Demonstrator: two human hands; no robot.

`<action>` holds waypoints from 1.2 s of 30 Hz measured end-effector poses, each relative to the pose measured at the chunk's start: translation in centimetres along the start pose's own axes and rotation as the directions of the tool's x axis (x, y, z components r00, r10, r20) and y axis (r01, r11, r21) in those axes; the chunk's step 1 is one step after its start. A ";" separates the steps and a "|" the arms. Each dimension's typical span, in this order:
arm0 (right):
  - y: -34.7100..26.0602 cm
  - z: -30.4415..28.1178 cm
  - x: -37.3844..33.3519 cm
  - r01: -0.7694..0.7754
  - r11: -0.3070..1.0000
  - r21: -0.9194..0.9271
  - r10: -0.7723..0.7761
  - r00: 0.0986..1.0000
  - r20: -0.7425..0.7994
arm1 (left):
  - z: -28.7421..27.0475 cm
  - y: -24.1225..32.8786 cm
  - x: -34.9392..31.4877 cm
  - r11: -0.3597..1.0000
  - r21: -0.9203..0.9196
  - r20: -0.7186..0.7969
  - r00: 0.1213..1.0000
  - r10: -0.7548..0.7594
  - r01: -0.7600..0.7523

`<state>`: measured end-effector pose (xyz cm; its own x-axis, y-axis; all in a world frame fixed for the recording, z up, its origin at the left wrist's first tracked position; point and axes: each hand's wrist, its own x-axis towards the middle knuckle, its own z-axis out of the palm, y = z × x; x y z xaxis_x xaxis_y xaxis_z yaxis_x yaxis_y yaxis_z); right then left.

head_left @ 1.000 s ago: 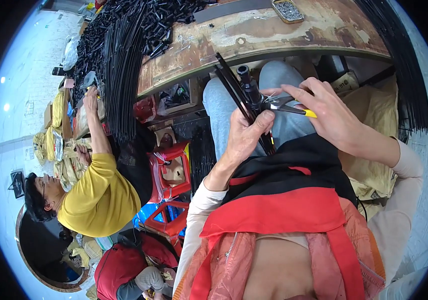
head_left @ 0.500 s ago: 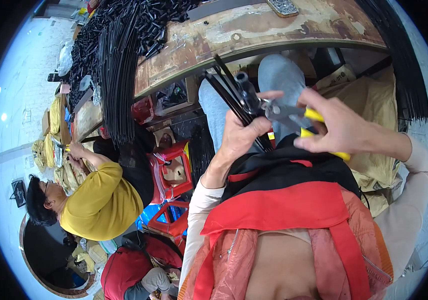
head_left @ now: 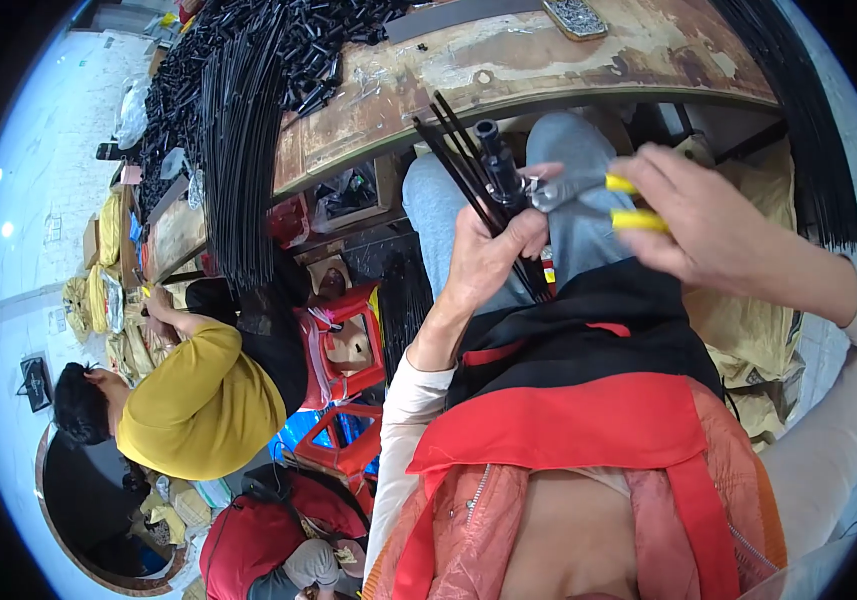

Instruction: Assembling and trimming electrical cable harnesses using a workbench jig and hand tools.

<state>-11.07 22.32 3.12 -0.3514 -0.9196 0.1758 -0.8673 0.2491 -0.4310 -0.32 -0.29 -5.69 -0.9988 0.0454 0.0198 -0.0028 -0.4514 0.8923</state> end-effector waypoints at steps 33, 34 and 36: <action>0.2 5.9 -0.6 -0.565 0.211 0.798 0.138 0.825 0.548 | -0.9 0.3 0.3 1.000 0.015 0.075 0.997 0.012 -0.013; 0.1 6.2 -0.7 -0.533 0.229 0.814 0.137 0.846 0.515 | -0.8 0.2 0.3 1.000 0.020 0.069 0.997 0.019 -0.020; 0.0 6.8 -0.9 -0.499 0.246 0.831 0.137 0.866 0.480 | -0.8 0.1 0.3 0.999 0.026 0.064 0.998 0.024 -0.025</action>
<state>-8.34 21.03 -3.06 -0.2544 -0.9085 -0.3316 0.2549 0.2678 -0.9292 -0.70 -1.02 -5.93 -0.9934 0.0916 0.0696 0.0237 -0.4290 0.9030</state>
